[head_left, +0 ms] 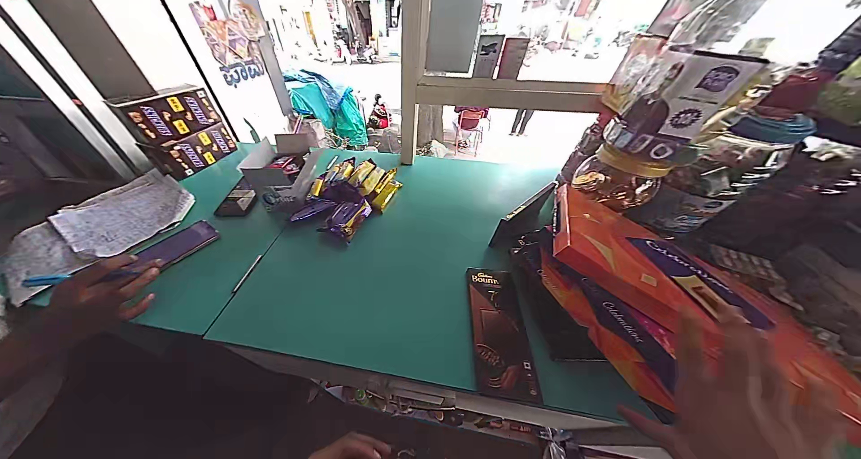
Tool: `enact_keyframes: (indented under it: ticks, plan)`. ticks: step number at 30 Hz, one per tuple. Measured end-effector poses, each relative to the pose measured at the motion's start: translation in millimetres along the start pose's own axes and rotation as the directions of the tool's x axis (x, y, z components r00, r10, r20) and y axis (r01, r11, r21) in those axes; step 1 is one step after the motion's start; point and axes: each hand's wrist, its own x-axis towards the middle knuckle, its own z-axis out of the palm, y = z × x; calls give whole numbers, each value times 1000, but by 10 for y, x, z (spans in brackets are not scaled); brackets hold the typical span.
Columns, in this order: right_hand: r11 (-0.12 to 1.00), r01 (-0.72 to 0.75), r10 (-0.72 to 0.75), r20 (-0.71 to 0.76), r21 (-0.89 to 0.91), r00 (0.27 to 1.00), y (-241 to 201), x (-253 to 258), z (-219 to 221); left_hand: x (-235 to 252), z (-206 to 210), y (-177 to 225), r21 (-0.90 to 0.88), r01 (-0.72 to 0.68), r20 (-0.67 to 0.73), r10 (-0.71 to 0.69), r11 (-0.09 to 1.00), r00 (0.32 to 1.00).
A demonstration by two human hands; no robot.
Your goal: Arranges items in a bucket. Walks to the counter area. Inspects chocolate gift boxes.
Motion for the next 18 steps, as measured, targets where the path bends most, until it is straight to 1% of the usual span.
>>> enact_keyframes:
  ticks: [2, 3, 5, 6, 8, 10, 11, 13, 15, 18]
  plan:
    - [996, 46, -53, -88, -81, 995, -253, 92, 190, 216, -57, 2, 28, -45, 54, 43, 999, 998]
    - [989, 35, -57, -149, -145, 987, -337, 159, 310, 303, -64, -13, 13, -73, 78, 72, 997, 994]
    - [969, -53, -1, -220, -241, 975, -386, 292, 441, 451, -76, -23, -18, -125, 124, 126, 992, 984]
    - [965, -98, 44, -218, -242, 975, -350, 339, 424, 497, -60, -34, -34, -143, 140, 146, 989, 979]
    - [973, -154, 130, -145, -174, 981, -244, 356, 306, 499, -43, -54, -53, -154, 165, 161, 987, 973]
    - [985, -153, 150, -52, -82, 987, -91, 370, 123, 447, -80, -63, -55, -135, 170, 143, 989, 975]
    - [989, -138, 136, -36, -60, 990, 16, 383, 44, 403, -106, -67, -58, -117, 167, 126, 991, 978]
    - [986, -143, 141, -31, -88, 990, 191, 438, -75, 311, -152, -83, -69, -87, 136, 96, 994, 986]
    - [970, -190, 185, -48, -153, 982, 224, 517, -130, 230, -193, -115, -87, -67, 99, 76, 994, 992]
    - [943, -244, 220, -125, -227, 967, 249, 549, 27, 196, -233, -134, -87, -73, 43, 77, 994, 996]
